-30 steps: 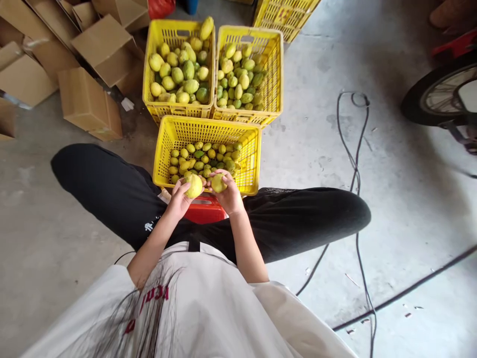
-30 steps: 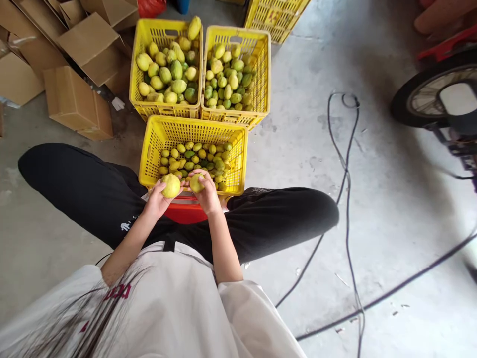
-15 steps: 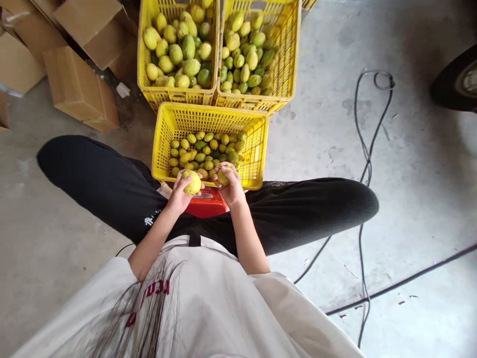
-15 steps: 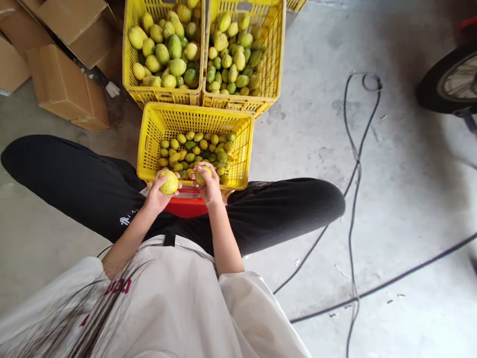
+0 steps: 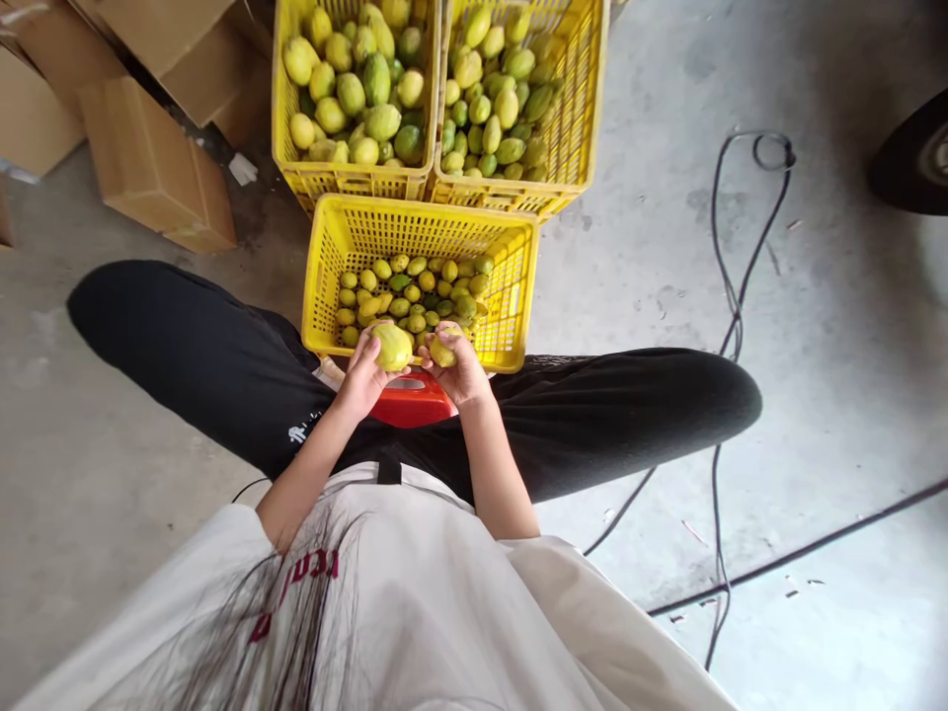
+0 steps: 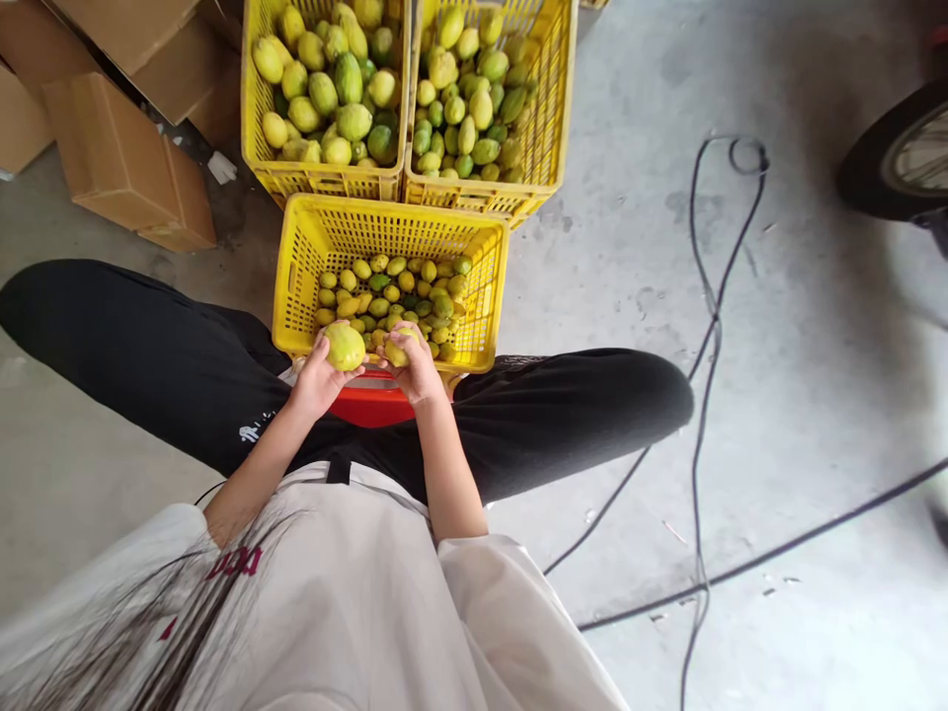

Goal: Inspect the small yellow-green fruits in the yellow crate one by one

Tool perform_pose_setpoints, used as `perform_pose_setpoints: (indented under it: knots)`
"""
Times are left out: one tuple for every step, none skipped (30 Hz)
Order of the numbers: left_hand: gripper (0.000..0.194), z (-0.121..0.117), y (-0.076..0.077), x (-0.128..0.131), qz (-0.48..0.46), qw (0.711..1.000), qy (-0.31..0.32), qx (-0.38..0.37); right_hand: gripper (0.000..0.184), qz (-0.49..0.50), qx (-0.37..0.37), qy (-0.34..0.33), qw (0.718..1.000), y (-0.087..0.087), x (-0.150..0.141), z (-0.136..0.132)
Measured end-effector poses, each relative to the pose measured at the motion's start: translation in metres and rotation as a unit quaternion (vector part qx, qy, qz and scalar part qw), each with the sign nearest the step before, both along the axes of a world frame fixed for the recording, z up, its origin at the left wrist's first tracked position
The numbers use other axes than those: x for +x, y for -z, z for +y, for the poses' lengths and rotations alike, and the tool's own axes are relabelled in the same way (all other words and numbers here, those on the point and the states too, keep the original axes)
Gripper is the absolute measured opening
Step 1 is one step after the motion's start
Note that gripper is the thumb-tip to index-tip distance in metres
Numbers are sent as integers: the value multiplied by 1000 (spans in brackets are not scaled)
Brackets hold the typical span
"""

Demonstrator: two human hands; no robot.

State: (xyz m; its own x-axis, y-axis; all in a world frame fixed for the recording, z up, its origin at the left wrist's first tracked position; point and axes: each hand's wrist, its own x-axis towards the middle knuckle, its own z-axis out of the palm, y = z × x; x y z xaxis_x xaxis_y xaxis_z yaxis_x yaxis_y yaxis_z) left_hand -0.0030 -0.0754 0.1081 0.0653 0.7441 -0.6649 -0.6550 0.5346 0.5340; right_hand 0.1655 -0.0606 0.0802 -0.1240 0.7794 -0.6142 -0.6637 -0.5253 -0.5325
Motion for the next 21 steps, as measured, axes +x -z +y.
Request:
perform_pose_setpoints:
  knots:
    - [41, -1, 1, 0, 4, 1000, 5, 7, 45, -2, 5, -2, 1000, -1, 0, 0]
    - [42, -2, 2, 1, 7, 1000, 8, 12, 44, -8, 12, -1, 1000, -1, 0, 0]
    - [43, -2, 2, 1, 10, 1000, 10, 15, 42, -16, 19, 4, 1000, -2, -1, 0]
    - [43, -2, 2, 1, 12, 1000, 10, 14, 40, -25, 24, 12, 999, -2, -1, 1]
    - [43, -2, 1, 0, 13, 1000, 10, 11, 38, -31, 29, 23, 999, -2, -1, 1]
    - [43, -2, 0, 0, 12, 1000, 10, 7, 37, -32, 32, 35, 998, -2, -1, 2]
    - [42, -1, -2, 0, 7, 1000, 12, 4, 36, -25, 37, 48, 998, -2, 0, 3]
    - [40, -1, -3, 0, -3, 1000, 14, 3, 35, -12, 44, 61, 997, -2, 1, 3]
    - [39, 0, -5, -1, -16, 1000, 15, 3, 35, 3, 51, 73, 996, -2, 2, 4]
    - [38, 0, -7, -1, -32, 999, 14, 4, 35, 16, 59, 82, 995, -3, 3, 4]
    - [40, 0, -8, -1, -47, 999, 11, 2, 35, 24, 66, 87, 994, -4, 3, 5]
    - [41, 0, -9, -1, -60, 998, 6, -1, 35, 27, 73, 90, 993, -4, 4, 5]
    - [43, -1, -9, 0, -68, 998, 0, -7, 36, 27, 79, 89, 992, -5, 4, 5]
    - [43, -1, -9, 0, -70, 997, -4, -13, 36, 27, 83, 86, 992, -6, 4, 5]
    - [41, -1, -7, 0, -67, 998, -6, -17, 37, 29, 85, 78, 993, -6, 4, 4]
    - [38, -1, -5, 1, -60, 998, -8, -20, 38, 31, 82, 70, 994, -6, 3, 4]
    - [33, -2, -3, 1, -48, 999, -9, -22, 38, 31, 76, 62, 995, -5, 3, 3]
    - [29, -2, -1, 1, -36, 999, -7, -23, 37, 29, 65, 54, 996, -5, 3, 2]
    - [27, -2, 1, 1, -25, 999, -2, -24, 36, 26, 52, 45, 997, -4, 2, 1]
    - [25, -2, 3, 1, -16, 1000, 6, -25, 36, 21, 38, 37, 998, -3, 1, 0]
    - [25, -2, 4, 1, -11, 999, 16, -26, 36, 18, 25, 29, 999, -2, 1, 0]
